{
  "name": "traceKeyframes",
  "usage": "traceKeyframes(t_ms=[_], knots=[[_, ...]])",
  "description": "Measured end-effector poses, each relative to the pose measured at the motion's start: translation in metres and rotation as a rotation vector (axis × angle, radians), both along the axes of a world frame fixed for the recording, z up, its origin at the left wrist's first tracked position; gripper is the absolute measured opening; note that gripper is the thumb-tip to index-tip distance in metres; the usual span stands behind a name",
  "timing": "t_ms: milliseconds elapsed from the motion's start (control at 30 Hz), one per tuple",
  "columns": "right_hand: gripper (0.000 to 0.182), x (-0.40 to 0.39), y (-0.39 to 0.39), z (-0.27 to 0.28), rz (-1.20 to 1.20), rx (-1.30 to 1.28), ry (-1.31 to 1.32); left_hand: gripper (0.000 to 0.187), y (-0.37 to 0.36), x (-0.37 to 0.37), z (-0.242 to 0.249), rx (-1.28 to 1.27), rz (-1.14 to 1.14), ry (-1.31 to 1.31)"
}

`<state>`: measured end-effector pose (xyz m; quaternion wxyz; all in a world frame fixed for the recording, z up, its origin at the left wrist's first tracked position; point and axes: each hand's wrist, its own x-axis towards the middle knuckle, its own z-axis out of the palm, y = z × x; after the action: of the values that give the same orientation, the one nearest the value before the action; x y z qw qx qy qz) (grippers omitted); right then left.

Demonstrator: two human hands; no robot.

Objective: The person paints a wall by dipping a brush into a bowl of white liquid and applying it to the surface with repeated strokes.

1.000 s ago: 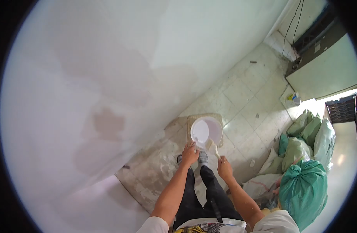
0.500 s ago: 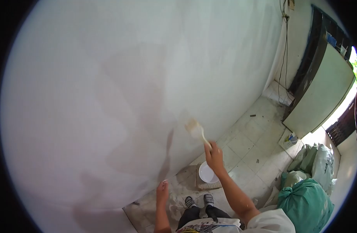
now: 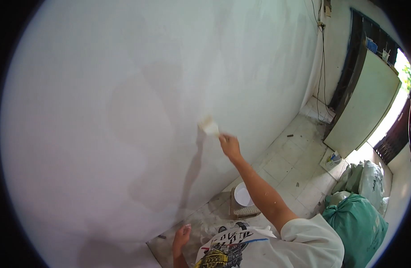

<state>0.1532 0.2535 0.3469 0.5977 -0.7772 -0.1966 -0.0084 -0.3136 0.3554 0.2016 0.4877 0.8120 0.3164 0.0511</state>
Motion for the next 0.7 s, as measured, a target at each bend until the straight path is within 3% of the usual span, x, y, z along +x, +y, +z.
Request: traceKeyframes(t_ms=[67,167,233,267,300,333,433,533,567,600,633,700], knots=[[0.033,-0.004,-0.008,-0.060,-0.013,-0.095,0.247,0.036,0.000,0.002,-0.014,-0.084,-0.008,-0.041],[0.030,0.043,0.004,-0.071,0.033,-0.314,-0.054,0.035,0.004,-0.002,-0.027,-0.148,0.013,-0.032],[0.034,0.051,0.006,0.050,0.063,-0.230,-0.130,0.034,0.005,0.005,-0.024,-0.111,0.019,-0.007],[0.036,0.083,0.020,0.078,0.026,-0.224,-0.334,0.034,0.005,0.008,-0.024,-0.105,0.024,-0.006],[0.036,0.040,-0.003,0.186,0.072,-0.101,-0.127,0.035,0.007,0.011,-0.023,-0.096,0.028,-0.006],[0.037,0.033,-0.008,0.240,0.085,0.020,-0.168,0.036,0.009,0.017,-0.020,-0.087,0.032,-0.009],[0.032,0.019,-0.015,0.343,0.113,0.381,-0.185,0.039,0.001,0.036,0.015,-0.104,0.014,0.021],[0.030,0.016,-0.002,0.336,0.117,0.591,-0.287,0.041,0.005,0.049,0.005,-0.068,-0.030,0.021],[0.030,0.015,0.001,0.310,0.086,0.466,-0.227,0.041,0.004,0.052,0.006,-0.079,-0.043,0.022],[0.036,0.011,0.001,0.273,0.058,0.245,-0.137,0.041,0.003,0.055,0.010,-0.089,-0.055,0.023],[0.036,0.015,0.016,0.214,0.097,0.337,-0.121,0.041,0.005,0.057,0.014,-0.096,-0.066,0.021],[0.034,-0.007,0.012,0.110,0.090,0.267,0.069,0.040,0.007,0.055,0.020,-0.067,-0.066,0.065]])
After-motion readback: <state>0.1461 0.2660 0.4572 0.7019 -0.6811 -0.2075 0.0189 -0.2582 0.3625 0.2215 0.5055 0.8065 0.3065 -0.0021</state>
